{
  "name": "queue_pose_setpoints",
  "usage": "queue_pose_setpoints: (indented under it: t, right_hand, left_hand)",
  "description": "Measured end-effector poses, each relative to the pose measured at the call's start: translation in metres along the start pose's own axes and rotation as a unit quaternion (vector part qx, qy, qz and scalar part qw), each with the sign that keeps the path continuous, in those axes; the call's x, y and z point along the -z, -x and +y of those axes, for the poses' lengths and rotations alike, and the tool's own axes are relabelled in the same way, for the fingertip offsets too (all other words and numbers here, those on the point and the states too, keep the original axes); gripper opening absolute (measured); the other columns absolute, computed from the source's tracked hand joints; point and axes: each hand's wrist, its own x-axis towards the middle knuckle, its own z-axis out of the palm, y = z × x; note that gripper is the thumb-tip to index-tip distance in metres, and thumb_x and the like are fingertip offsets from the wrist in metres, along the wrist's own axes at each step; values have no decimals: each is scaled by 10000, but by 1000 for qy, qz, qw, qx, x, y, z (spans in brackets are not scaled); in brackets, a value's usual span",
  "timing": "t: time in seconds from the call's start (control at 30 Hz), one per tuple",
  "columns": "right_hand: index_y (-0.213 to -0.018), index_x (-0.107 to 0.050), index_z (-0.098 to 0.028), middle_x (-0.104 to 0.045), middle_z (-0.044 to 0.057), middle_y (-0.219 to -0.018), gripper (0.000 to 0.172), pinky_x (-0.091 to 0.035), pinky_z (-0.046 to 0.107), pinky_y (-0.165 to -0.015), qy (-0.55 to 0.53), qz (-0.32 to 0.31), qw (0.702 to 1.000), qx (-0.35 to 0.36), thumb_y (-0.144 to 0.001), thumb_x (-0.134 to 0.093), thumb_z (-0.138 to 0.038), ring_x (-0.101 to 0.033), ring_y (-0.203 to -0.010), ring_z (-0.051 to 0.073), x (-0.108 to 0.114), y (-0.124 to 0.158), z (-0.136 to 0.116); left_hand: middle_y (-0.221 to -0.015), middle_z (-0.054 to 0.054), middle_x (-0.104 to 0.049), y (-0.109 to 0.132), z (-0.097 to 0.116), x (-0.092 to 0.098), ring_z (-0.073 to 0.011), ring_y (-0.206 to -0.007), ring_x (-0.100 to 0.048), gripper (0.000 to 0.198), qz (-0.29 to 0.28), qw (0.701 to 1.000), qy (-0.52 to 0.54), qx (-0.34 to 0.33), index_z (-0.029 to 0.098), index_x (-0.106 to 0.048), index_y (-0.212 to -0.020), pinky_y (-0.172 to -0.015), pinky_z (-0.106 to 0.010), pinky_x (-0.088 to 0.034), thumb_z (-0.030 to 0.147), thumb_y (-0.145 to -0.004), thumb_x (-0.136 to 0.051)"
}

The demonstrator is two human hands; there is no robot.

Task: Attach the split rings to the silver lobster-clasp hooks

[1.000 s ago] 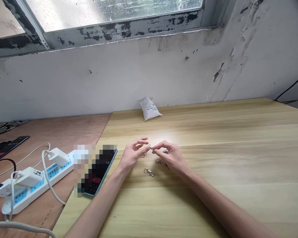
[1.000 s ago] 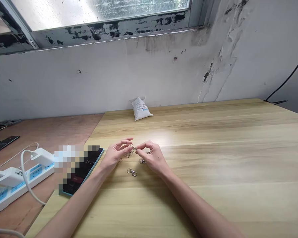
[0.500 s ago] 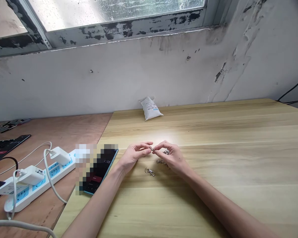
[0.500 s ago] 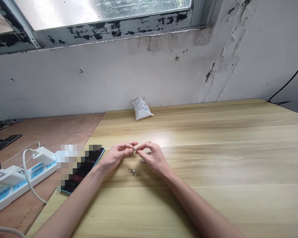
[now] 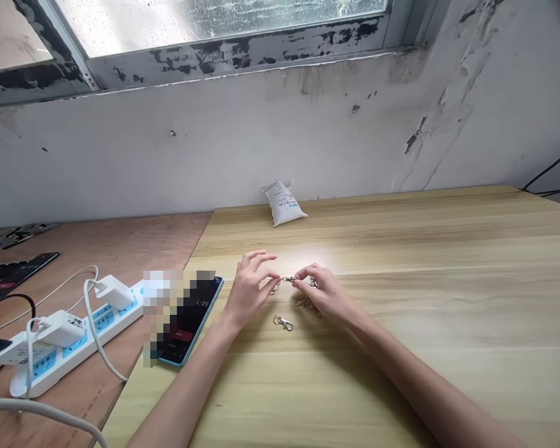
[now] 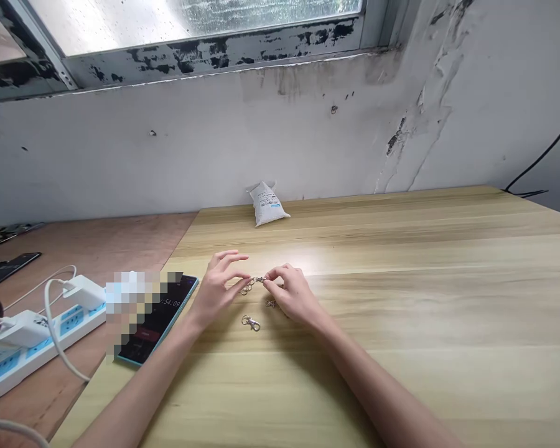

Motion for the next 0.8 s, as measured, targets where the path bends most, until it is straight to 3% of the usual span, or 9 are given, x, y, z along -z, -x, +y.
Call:
queue_pose_setpoints:
  t: [0.07, 0.13, 0.27, 0.47, 0.63, 0.8]
  right_hand:
    - [-808, -657, -184, -648, 51, -893, 216, -428, 314, -696, -41, -21, 998, -32, -852, -570, -377, -566, -767, 183, 2, -1, -1]
    - [-805, -661, -177, -649, 41, -865, 214, -421, 302, -670, -61, -35, 996, -47, -841, -579, -371, -565, -725, 169, 6, -3, -1]
    - [-756, -695, -179, -654, 56, -877, 156, -422, 309, -766, -7, -55, 998, 7, -812, -619, -304, -572, -910, 208, 19, -4, -1]
    - [-783, -758, -234, -623, 21, -719, 125, -398, 340, -809, 127, -183, 968, 115, -827, -641, -245, -558, -746, 170, 27, 1, -7]
    - [-832, -759, -249, -621, 30, -740, 158, -400, 325, -733, 208, -134, 960, 128, -865, -610, -289, -554, -705, 169, 34, -1, 3]
    - [-784, -754, -246, -644, 38, -740, 116, -379, 294, -643, 262, -116, 950, 122, -808, -642, -233, -559, -664, 166, 40, -4, 10]
  left_hand:
    - [-1230, -52, -652, 2, 6, -4, -269, -1253, -468, 175, 15, 993, -91, -75, 221, -720, -816, -1056, -502, -354, 163, -900, -578]
    - [-1259, -59, -633, 3, 7, -6, -270, -1257, -463, 194, 18, 986, -132, -98, 213, -711, -816, -1060, -504, -354, 157, -913, -553]
    - [-1288, -66, -587, 2, -7, 3, -272, -1270, -431, 74, -42, 993, -91, -60, 226, -719, -840, -1034, -465, -414, 244, -861, -650]
    - [-1268, -74, -577, 3, -30, 18, -278, -1224, -451, 157, -129, 988, -84, 13, 252, -729, -964, -1016, -489, -402, 327, -865, -633]
    - [-1246, -74, -602, 4, -24, 9, -287, -1184, -477, 210, -142, 986, -77, 39, 262, -718, -1012, -1006, -486, -350, 381, -861, -632]
    - [-1131, -66, -657, 2, -21, 1, -271, -1098, -512, 125, -122, 989, -61, 49, 245, -734, -900, -988, -466, -320, 301, -866, -628]
